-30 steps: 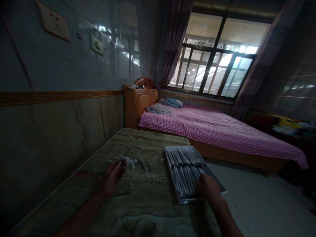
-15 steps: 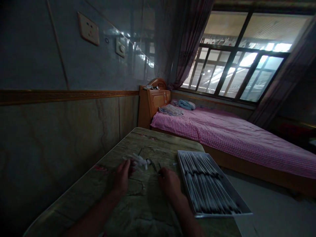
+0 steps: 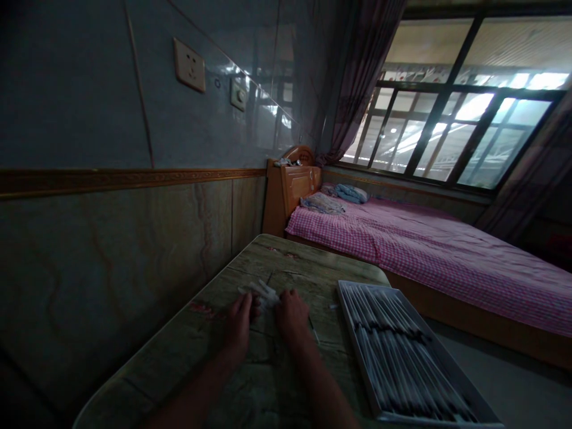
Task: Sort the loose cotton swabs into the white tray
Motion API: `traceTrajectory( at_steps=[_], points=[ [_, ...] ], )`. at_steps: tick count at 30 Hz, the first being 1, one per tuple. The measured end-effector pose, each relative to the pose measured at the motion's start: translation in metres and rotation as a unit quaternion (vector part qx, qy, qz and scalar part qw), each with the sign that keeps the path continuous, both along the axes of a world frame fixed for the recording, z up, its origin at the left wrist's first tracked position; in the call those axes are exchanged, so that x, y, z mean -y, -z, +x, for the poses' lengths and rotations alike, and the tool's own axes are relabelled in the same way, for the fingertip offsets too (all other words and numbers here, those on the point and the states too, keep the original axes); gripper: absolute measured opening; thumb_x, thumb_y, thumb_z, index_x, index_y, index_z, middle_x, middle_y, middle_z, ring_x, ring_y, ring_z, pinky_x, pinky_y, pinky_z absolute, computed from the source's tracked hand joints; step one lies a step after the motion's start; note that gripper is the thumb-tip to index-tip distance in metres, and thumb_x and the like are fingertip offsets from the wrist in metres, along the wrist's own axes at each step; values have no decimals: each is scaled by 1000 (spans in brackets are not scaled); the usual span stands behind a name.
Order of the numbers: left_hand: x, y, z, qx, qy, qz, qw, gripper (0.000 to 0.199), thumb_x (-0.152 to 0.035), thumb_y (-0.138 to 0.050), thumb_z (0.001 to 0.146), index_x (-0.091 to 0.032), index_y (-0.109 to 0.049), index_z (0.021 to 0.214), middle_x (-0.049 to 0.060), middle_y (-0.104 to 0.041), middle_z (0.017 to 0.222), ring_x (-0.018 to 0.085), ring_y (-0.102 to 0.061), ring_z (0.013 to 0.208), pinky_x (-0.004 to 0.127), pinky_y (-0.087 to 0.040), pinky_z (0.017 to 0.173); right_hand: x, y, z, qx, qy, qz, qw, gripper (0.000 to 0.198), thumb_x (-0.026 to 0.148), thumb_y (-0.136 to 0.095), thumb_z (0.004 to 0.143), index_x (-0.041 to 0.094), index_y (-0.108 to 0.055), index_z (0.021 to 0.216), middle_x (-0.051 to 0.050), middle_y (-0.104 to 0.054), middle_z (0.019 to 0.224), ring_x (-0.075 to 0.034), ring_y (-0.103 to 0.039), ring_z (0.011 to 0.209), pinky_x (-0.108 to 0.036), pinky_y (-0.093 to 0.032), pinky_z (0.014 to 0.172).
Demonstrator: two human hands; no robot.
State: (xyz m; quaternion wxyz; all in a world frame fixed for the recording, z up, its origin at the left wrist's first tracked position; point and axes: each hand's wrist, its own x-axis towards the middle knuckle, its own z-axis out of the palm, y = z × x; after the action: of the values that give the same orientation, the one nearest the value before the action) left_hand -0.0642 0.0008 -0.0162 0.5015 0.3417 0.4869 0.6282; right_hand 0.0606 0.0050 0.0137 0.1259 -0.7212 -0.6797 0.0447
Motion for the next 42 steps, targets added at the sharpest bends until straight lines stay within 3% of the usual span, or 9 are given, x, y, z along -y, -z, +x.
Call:
traceTrajectory(
  at_steps=[8, 13, 16, 19, 24, 28, 32, 37, 42],
  points=[
    [-1, 2, 2, -6, 15, -2, 1000, 38, -52, -55, 76, -16, -64, 84, 4, -65, 71, 13, -57, 56, 24, -43, 51, 21, 11, 20, -83, 8, 41, 996, 18, 27, -51, 87, 20, -66, 91, -7, -70, 91, -20, -64, 80, -25, -37, 62],
    [4, 1, 12, -5, 104, 44, 994, 42, -53, -67, 67, -16, -65, 88, 3, -67, 74, 16, -61, 63, 24, -46, 56, 41, 16, 20, -176, -36, 99, 979, 19, 28, -51, 88, 19, -66, 83, -5, -69, 82, -18, -63, 75, -24, -37, 64],
    [5, 4, 16, -1, 139, 59, 989, 44, -52, -71, 64, -16, -66, 88, 5, -70, 80, 19, -65, 73, 26, -50, 63, 52, 16, 20, -175, -63, 94, 978, 15, 21, -53, 86, 20, -67, 90, -5, -69, 89, -18, -64, 80, -23, -40, 66],
    [3, 6, 13, 3, 106, 21, 994, 44, -56, -70, 62, -16, -64, 79, 5, -70, 76, 19, -65, 70, 26, -50, 55, 60, 12, 31, -189, -30, 93, 977, 25, 15, -52, 83, 20, -65, 104, -6, -68, 101, -17, -64, 88, -22, -42, 72],
    [3, 1, 8, 45, 82, 4, 996, 44, -57, -68, 64, -15, -62, 75, 6, -70, 72, 18, -66, 62, 24, -49, 48, 66, 3, 61, -40, 72, 16, 996, 22, 22, -50, 87, 20, -65, 103, -9, -66, 105, -19, -64, 88, -24, -40, 66],
    [5, -3, 8, 40, 78, 4, 996, 41, -53, -71, 64, -15, -61, 75, 4, -70, 69, 18, -67, 60, 23, -49, 45, 68, 0, 68, 47, 74, -36, 995, 24, 16, -44, 89, 18, -66, 98, -10, -67, 101, -21, -65, 90, -25, -39, 64],
    [4, -2, 7, 50, 65, 3, 997, 43, -55, -73, 62, -15, -61, 73, 4, -69, 64, 18, -67, 58, 22, -48, 43, 69, 1, 63, 103, 59, -46, 992, 31, 6, -39, 87, 14, -67, 99, -14, -69, 97, -23, -66, 91, -27, -40, 68],
    [2, 1, 6, 117, 82, 2, 990, 40, -46, -79, 61, -14, -63, 81, 4, -72, 72, 17, -69, 62, 23, -53, 50, 71, 4, 62, 121, 17, -43, 992, 31, 2, -45, 82, 12, -66, 102, -17, -69, 99, -24, -65, 94, -27, -41, 73],
    [-1, 3, 6, 200, 83, -21, 976, 19, -24, -74, 73, -15, -61, 83, 4, -73, 75, 16, -70, 64, 25, -58, 58, 73, 3, 65, 76, 37, -54, 995, 29, 5, -44, 82, 12, -66, 98, -16, -70, 98, -23, -66, 92, -27, -40, 71]
  ],
)
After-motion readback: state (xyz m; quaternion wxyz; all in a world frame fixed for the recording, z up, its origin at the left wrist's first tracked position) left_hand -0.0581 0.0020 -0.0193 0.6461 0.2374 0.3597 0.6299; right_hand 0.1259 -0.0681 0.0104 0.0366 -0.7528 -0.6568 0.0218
